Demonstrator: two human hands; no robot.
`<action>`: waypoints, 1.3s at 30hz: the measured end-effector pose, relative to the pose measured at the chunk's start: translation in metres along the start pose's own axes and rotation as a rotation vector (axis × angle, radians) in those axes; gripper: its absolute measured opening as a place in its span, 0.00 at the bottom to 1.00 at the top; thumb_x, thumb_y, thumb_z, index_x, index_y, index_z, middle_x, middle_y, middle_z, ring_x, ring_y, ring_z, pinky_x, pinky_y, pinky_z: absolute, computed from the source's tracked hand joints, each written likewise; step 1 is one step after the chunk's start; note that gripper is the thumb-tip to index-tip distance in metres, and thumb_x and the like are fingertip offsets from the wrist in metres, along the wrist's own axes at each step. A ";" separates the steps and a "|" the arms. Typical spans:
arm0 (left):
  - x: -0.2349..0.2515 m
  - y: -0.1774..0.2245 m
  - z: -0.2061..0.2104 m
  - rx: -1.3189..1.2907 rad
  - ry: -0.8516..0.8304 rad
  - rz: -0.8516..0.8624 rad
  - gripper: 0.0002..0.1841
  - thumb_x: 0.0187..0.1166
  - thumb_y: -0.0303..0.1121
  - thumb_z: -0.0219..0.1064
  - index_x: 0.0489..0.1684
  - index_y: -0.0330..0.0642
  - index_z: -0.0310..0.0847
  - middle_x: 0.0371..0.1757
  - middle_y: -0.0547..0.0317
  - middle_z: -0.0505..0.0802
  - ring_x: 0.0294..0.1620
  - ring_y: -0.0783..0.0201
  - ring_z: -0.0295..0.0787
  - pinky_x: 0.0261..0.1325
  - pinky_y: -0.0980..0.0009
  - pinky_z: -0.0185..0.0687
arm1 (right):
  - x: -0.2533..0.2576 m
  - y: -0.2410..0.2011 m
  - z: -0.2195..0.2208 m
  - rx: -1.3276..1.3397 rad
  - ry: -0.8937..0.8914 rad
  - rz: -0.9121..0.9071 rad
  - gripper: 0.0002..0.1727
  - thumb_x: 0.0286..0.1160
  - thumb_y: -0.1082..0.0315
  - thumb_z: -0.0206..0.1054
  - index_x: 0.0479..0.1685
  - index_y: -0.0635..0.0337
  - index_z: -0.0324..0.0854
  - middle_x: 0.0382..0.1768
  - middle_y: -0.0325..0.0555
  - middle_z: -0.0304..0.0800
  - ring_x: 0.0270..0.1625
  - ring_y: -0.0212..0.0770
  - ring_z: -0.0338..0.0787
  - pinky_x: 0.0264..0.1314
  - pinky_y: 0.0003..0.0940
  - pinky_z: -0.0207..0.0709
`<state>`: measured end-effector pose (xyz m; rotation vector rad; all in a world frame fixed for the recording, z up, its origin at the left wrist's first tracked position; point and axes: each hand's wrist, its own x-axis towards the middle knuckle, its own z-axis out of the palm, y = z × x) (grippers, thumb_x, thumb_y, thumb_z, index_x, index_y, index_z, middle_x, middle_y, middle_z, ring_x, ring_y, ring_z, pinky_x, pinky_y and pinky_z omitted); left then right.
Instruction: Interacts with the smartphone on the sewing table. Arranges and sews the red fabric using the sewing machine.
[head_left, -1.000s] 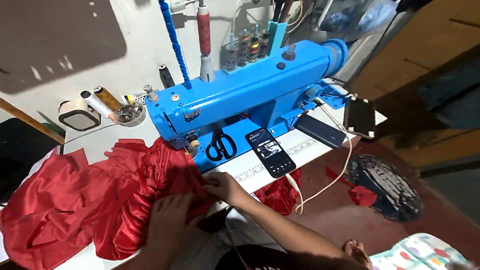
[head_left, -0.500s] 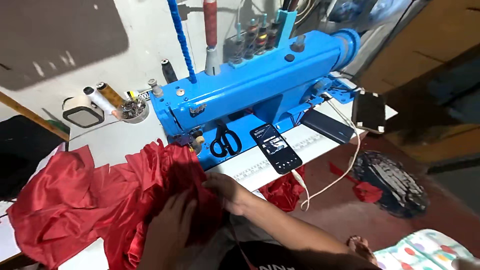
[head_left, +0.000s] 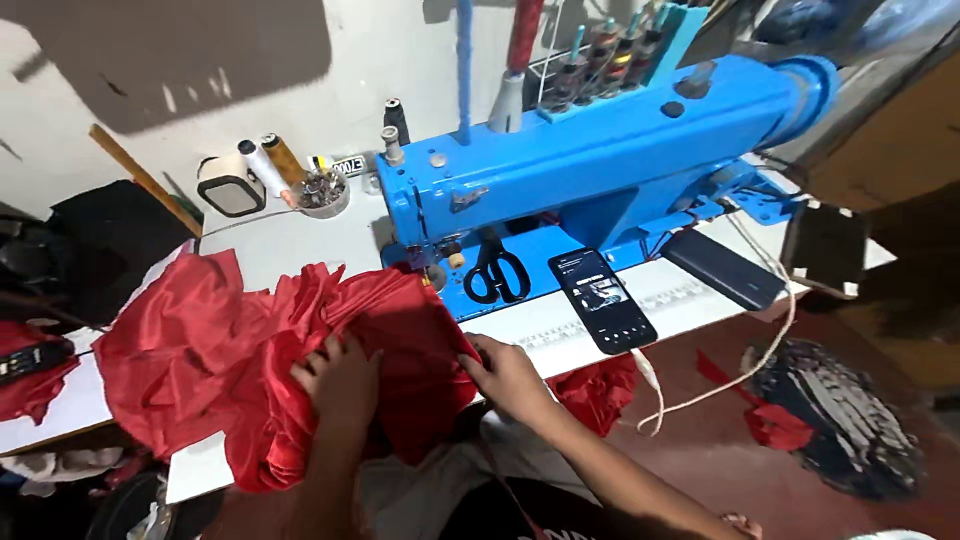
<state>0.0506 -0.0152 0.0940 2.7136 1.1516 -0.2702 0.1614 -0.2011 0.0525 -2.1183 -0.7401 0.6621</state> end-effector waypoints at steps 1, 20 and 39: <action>-0.001 0.008 0.004 -0.024 0.104 0.078 0.26 0.85 0.42 0.64 0.75 0.30 0.78 0.82 0.24 0.73 0.84 0.20 0.62 0.80 0.23 0.48 | 0.002 -0.001 0.000 -0.017 0.001 -0.003 0.19 0.85 0.59 0.61 0.65 0.59 0.85 0.43 0.53 0.94 0.46 0.51 0.94 0.55 0.55 0.84; 0.043 0.009 0.061 -0.134 0.134 0.576 0.38 0.88 0.61 0.49 0.90 0.43 0.63 0.93 0.52 0.65 0.95 0.43 0.48 0.91 0.37 0.38 | 0.044 0.020 -0.001 -0.390 0.240 -0.565 0.20 0.86 0.67 0.55 0.66 0.54 0.89 0.62 0.50 0.92 0.63 0.57 0.89 0.62 0.53 0.84; 0.047 0.026 0.042 -0.177 0.007 0.455 0.44 0.79 0.65 0.60 0.90 0.44 0.62 0.93 0.51 0.63 0.96 0.40 0.42 0.88 0.28 0.29 | 0.069 0.033 0.000 -0.432 0.226 -0.767 0.21 0.83 0.70 0.54 0.69 0.54 0.87 0.72 0.44 0.88 0.69 0.57 0.87 0.63 0.57 0.81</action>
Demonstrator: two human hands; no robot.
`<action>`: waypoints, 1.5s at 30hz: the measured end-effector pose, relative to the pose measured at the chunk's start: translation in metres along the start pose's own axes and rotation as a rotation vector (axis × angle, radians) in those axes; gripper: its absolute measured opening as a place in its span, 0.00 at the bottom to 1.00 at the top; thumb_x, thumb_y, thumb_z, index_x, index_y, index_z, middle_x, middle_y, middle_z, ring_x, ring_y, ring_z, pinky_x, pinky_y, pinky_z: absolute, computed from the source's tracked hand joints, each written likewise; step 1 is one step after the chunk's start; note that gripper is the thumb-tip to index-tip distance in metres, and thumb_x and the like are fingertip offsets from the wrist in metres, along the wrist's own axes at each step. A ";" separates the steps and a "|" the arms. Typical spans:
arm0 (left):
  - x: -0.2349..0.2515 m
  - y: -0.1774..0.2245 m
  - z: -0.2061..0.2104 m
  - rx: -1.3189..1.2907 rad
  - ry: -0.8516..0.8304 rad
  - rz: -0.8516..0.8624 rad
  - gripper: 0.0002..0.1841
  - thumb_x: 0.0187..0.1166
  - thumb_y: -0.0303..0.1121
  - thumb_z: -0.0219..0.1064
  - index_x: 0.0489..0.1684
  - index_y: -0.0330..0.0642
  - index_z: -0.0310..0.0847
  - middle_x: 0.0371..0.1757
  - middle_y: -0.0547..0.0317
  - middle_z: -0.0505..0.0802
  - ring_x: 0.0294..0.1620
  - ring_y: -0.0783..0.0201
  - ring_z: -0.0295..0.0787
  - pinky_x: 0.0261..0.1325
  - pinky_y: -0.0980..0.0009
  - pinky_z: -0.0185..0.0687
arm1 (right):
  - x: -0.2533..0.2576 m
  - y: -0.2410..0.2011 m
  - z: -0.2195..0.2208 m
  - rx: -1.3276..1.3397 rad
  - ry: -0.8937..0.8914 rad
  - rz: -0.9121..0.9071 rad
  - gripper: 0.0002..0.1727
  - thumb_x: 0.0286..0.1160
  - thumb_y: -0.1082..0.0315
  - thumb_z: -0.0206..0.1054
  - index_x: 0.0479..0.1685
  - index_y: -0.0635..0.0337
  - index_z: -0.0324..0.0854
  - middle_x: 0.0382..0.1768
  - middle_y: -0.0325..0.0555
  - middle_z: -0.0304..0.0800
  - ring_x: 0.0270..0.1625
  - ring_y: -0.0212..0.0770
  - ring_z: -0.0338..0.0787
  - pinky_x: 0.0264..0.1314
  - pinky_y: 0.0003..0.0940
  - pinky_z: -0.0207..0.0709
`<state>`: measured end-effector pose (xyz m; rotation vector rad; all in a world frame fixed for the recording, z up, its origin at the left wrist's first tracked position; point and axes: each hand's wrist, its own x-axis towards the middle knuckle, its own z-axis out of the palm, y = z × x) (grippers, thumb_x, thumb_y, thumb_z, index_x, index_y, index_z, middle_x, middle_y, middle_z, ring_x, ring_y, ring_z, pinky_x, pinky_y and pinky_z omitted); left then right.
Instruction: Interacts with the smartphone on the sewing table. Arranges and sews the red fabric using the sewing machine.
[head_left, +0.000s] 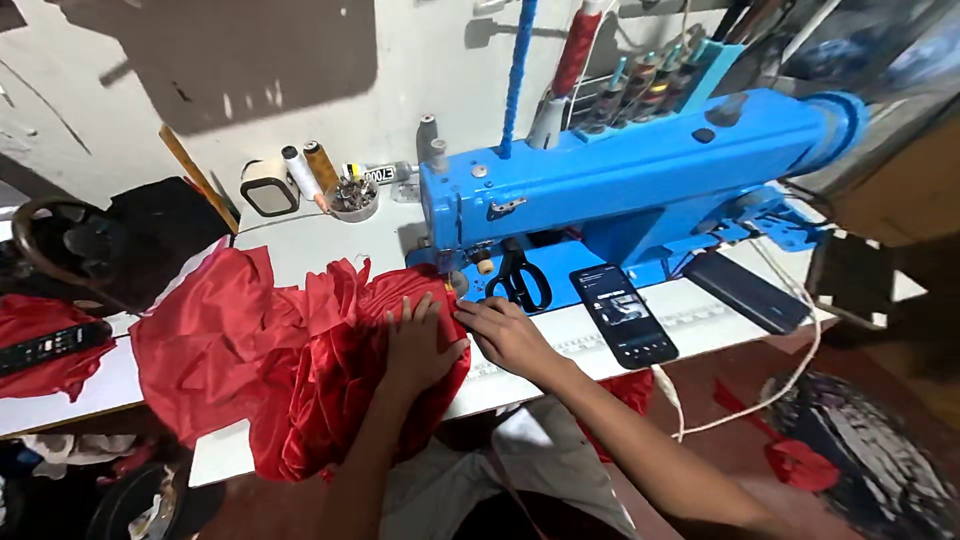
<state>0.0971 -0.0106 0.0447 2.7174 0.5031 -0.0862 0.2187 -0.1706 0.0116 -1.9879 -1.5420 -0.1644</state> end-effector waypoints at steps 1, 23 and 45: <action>-0.001 0.000 0.002 0.000 0.019 0.001 0.44 0.79 0.65 0.60 0.90 0.44 0.63 0.93 0.51 0.64 0.96 0.39 0.42 0.88 0.28 0.29 | 0.002 0.001 0.000 -0.007 -0.020 -0.018 0.22 0.83 0.71 0.54 0.69 0.52 0.87 0.73 0.43 0.87 0.69 0.57 0.87 0.63 0.56 0.81; -0.001 -0.013 0.014 0.096 0.100 0.100 0.47 0.78 0.69 0.53 0.91 0.42 0.61 0.93 0.51 0.65 0.95 0.38 0.46 0.87 0.25 0.30 | -0.001 0.003 0.008 -0.051 0.061 -0.035 0.17 0.81 0.69 0.56 0.52 0.52 0.93 0.63 0.39 0.94 0.66 0.54 0.88 0.60 0.53 0.78; 0.018 -0.015 0.011 0.133 0.102 0.093 0.48 0.80 0.69 0.49 0.93 0.40 0.55 0.94 0.47 0.60 0.96 0.37 0.41 0.87 0.26 0.28 | 0.021 0.005 0.011 -0.136 0.014 0.009 0.18 0.76 0.73 0.59 0.57 0.51 0.91 0.66 0.38 0.92 0.72 0.57 0.84 0.67 0.63 0.72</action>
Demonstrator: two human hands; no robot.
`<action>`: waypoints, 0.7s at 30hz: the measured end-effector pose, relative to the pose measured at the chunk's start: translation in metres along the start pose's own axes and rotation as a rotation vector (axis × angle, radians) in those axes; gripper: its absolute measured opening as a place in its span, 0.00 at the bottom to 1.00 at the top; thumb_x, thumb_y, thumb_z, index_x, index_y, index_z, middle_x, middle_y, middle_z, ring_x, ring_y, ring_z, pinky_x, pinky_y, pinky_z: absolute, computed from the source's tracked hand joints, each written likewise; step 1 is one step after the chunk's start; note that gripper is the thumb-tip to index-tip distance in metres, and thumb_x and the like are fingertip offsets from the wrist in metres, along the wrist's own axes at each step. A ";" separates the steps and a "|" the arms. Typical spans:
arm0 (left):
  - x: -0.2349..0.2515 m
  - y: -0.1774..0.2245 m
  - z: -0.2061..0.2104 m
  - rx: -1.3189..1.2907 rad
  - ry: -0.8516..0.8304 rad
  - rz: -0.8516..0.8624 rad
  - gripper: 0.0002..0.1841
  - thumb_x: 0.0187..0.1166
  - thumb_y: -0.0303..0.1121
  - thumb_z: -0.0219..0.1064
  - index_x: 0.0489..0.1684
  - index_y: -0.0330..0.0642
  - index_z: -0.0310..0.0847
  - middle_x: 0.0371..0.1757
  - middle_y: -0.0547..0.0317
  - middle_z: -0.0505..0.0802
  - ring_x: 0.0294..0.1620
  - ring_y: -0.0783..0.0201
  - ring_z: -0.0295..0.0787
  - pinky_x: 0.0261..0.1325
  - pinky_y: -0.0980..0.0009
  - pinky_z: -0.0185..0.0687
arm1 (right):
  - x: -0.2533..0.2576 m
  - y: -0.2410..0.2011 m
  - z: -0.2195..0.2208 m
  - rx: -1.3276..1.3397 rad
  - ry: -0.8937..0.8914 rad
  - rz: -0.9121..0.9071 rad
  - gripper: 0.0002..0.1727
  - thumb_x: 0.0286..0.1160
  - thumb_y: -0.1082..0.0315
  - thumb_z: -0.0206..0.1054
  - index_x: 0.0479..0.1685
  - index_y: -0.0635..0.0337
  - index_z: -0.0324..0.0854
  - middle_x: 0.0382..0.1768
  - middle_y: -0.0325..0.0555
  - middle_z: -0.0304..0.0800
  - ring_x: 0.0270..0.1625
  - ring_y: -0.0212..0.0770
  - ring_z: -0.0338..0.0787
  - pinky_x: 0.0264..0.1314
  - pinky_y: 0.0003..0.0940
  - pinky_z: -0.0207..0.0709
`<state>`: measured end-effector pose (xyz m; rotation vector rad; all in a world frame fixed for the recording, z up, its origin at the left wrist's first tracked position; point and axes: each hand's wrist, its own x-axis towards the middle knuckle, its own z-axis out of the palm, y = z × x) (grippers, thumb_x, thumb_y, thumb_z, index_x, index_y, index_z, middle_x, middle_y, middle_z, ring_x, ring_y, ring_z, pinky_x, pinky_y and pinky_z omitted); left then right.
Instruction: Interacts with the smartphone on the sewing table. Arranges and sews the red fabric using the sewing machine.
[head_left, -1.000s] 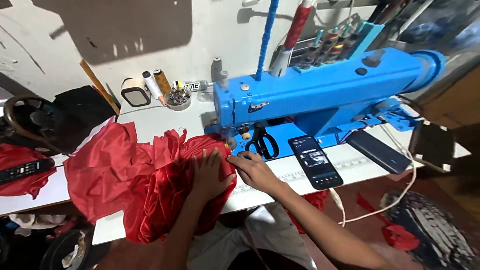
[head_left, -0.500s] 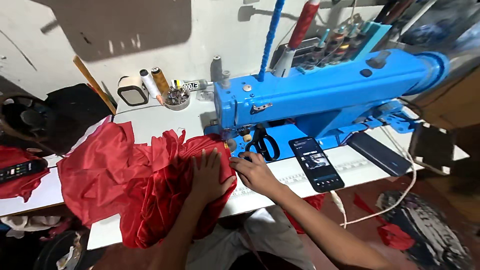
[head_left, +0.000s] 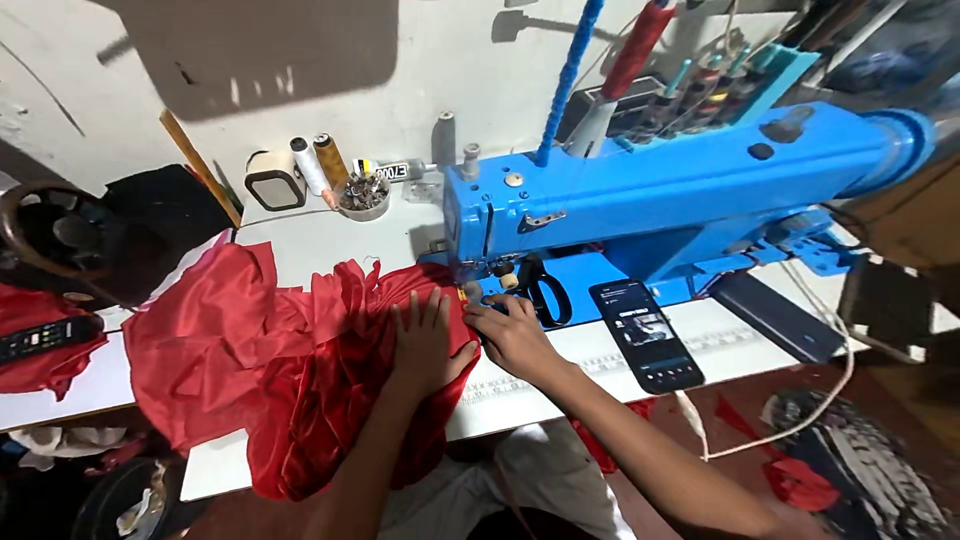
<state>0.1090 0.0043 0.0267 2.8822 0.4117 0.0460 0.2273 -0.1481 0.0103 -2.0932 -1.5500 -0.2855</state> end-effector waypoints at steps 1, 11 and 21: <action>0.002 -0.001 -0.001 0.006 -0.006 -0.001 0.48 0.80 0.70 0.48 0.93 0.40 0.55 0.95 0.47 0.59 0.96 0.38 0.40 0.87 0.26 0.29 | 0.000 0.000 0.001 -0.008 0.003 0.002 0.19 0.76 0.73 0.59 0.57 0.51 0.91 0.66 0.38 0.92 0.72 0.57 0.84 0.66 0.63 0.72; 0.018 -0.013 -0.006 -0.022 -0.045 -0.010 0.46 0.82 0.68 0.50 0.93 0.43 0.55 0.95 0.49 0.58 0.97 0.38 0.35 0.87 0.27 0.25 | 0.003 -0.003 0.004 -0.091 -0.008 0.105 0.26 0.72 0.75 0.64 0.67 0.40 0.89 0.68 0.56 0.87 0.74 0.69 0.79 0.69 0.74 0.67; -0.054 0.029 -0.048 -0.257 -0.171 -0.216 0.24 0.85 0.48 0.64 0.66 0.37 0.85 0.64 0.41 0.90 0.68 0.42 0.85 0.71 0.42 0.76 | 0.003 -0.004 0.003 -0.083 -0.032 0.131 0.26 0.74 0.74 0.63 0.68 0.39 0.89 0.69 0.57 0.86 0.75 0.69 0.78 0.72 0.75 0.65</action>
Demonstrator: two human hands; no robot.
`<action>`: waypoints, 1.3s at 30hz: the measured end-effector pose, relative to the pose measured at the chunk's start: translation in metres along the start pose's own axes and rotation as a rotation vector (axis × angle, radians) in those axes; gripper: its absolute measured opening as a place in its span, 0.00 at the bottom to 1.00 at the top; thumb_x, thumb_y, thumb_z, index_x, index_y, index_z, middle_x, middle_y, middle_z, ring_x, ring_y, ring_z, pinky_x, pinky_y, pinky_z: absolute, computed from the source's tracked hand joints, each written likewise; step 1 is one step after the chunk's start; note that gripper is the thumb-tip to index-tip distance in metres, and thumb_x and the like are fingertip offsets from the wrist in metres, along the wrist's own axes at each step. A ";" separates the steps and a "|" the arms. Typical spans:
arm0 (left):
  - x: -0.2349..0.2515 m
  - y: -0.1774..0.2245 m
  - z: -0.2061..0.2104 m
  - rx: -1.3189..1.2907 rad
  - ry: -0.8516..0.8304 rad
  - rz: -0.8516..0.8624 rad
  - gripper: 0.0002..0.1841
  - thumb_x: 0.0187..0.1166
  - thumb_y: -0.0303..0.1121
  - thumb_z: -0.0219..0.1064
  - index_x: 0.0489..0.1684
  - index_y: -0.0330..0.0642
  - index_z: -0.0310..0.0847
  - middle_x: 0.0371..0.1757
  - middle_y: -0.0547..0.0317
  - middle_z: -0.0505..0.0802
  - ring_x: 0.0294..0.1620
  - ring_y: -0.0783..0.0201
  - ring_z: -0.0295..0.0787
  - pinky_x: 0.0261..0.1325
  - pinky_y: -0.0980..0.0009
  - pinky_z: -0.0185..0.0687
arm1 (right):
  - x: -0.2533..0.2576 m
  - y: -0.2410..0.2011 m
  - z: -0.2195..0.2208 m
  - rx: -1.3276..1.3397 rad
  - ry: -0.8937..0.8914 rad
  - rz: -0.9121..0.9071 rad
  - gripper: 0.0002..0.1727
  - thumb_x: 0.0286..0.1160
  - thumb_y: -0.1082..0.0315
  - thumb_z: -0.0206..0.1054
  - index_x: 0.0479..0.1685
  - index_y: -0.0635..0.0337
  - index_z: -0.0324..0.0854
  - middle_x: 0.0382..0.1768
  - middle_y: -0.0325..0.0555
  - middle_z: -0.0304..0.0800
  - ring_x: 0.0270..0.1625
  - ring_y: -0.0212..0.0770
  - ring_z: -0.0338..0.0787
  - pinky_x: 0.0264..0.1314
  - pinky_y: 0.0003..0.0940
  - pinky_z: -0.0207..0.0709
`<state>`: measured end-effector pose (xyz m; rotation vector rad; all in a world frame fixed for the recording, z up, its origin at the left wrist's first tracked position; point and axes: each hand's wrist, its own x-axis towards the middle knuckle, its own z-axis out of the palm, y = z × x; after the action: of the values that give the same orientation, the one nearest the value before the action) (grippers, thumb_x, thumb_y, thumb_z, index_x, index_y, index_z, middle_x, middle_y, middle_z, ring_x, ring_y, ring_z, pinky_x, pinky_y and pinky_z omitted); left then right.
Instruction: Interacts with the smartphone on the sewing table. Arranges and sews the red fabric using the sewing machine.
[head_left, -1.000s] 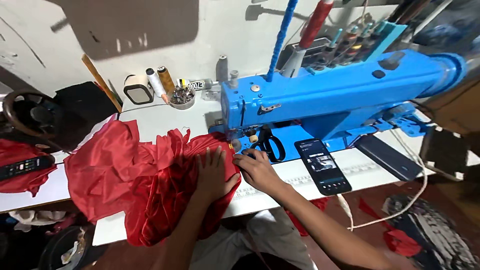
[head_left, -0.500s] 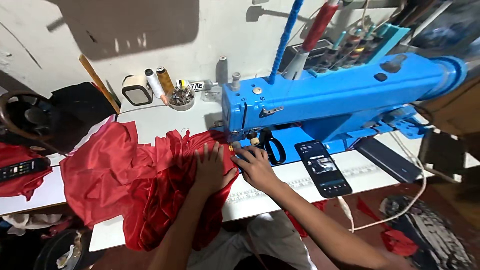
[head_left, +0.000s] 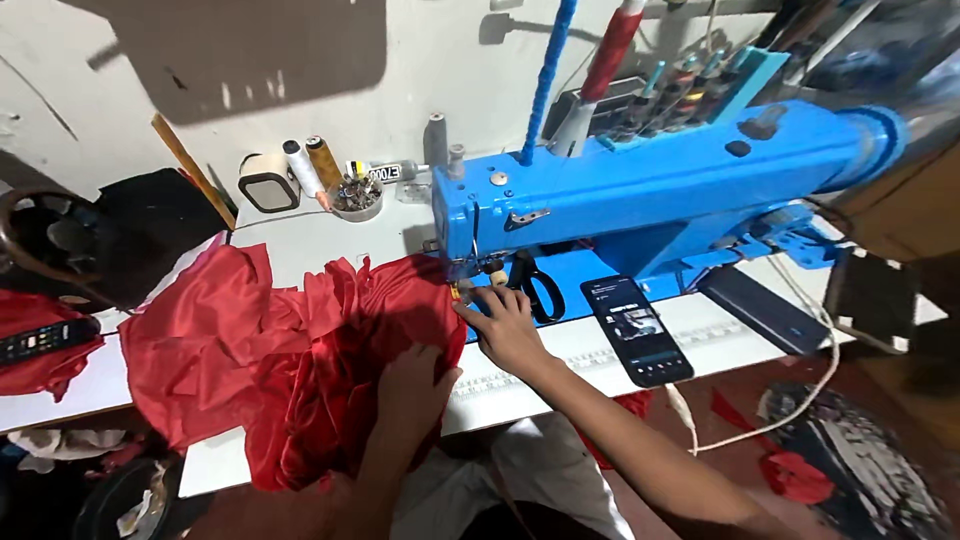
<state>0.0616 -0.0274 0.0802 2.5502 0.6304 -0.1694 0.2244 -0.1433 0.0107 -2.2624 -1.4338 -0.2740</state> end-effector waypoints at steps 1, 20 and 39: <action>-0.005 0.003 0.000 -0.005 -0.016 -0.023 0.23 0.85 0.46 0.64 0.68 0.37 0.84 0.64 0.40 0.90 0.69 0.41 0.85 0.72 0.41 0.74 | 0.000 0.000 0.001 -0.001 0.006 -0.005 0.25 0.75 0.74 0.63 0.67 0.39 0.89 0.69 0.57 0.86 0.75 0.69 0.79 0.71 0.75 0.66; -0.023 0.018 0.082 -0.022 0.640 0.260 0.14 0.80 0.40 0.65 0.35 0.44 0.96 0.37 0.53 0.95 0.41 0.51 0.94 0.46 0.48 0.84 | -0.024 0.010 -0.013 0.031 0.073 0.011 0.26 0.75 0.72 0.60 0.68 0.35 0.89 0.72 0.52 0.85 0.78 0.69 0.75 0.73 0.75 0.61; -0.025 -0.011 0.074 -0.077 0.549 0.239 0.20 0.73 0.51 0.70 0.41 0.44 0.95 0.63 0.48 0.93 0.70 0.42 0.86 0.66 0.36 0.76 | -0.038 0.014 -0.016 0.139 -0.035 -0.241 0.23 0.81 0.72 0.55 0.66 0.43 0.90 0.73 0.32 0.88 0.84 0.59 0.75 0.78 0.75 0.59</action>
<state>0.0345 -0.0665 0.0175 2.5708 0.5021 0.6428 0.2212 -0.1858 0.0060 -1.9954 -1.6909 -0.2028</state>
